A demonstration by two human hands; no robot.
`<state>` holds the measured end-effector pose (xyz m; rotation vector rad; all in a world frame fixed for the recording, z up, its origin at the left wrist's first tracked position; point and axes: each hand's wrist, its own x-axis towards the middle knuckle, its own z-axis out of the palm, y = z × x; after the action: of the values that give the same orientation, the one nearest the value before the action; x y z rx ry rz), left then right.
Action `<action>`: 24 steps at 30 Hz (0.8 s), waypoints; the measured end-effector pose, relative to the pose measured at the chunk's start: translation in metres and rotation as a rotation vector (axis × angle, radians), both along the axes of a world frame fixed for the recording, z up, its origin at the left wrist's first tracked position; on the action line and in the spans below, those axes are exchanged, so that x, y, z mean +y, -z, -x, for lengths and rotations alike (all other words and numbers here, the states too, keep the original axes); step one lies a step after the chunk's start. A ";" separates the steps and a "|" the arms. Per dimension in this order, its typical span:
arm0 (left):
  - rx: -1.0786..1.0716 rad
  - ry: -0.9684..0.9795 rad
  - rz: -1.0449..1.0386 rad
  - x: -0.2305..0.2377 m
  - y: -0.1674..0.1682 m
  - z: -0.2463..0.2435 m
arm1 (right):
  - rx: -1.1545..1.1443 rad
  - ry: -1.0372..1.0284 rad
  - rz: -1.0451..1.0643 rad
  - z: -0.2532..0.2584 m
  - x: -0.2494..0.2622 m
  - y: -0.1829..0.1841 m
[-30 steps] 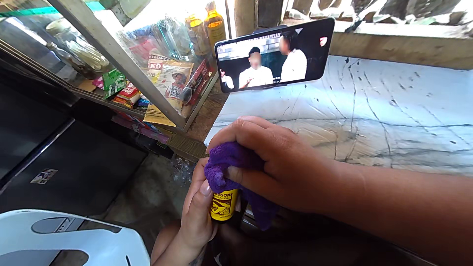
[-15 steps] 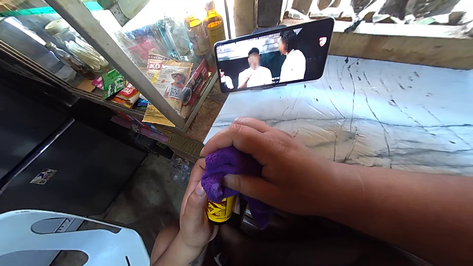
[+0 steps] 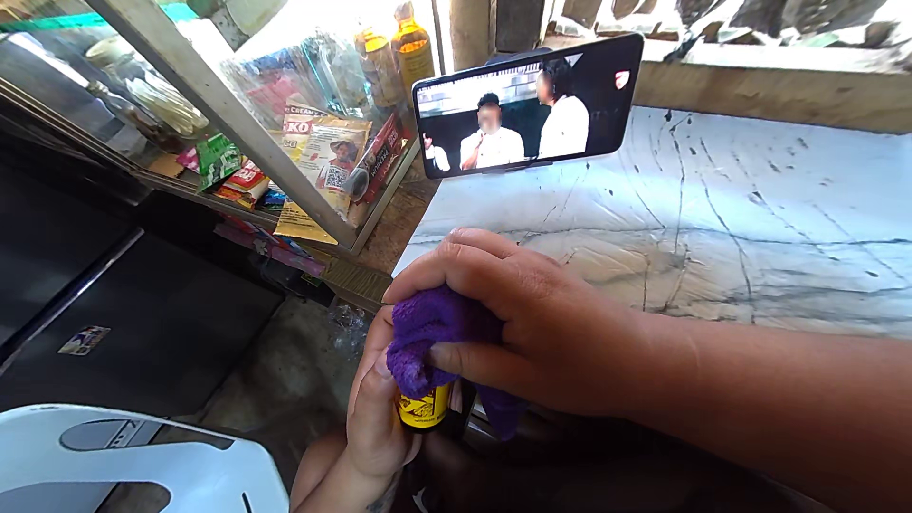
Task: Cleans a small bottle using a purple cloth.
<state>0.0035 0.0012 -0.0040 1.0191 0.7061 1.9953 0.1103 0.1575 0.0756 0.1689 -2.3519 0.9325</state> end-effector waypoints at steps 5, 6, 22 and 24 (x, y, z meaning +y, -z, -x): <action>-0.012 -0.048 -0.006 -0.001 0.002 -0.001 | -0.026 0.001 -0.013 0.000 -0.001 0.000; -0.016 -0.076 -0.005 -0.001 0.001 -0.002 | -0.033 -0.002 -0.024 -0.001 -0.002 0.000; -0.009 -0.129 -0.078 0.000 0.002 -0.005 | -0.002 -0.005 -0.096 -0.004 -0.011 0.003; -0.006 -0.131 -0.075 -0.001 0.002 -0.006 | -0.006 0.000 -0.081 -0.004 -0.011 0.002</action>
<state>0.0092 0.0004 -0.0063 1.0332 0.7161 2.1514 0.1142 0.1466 0.0731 0.1986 -2.3970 0.8390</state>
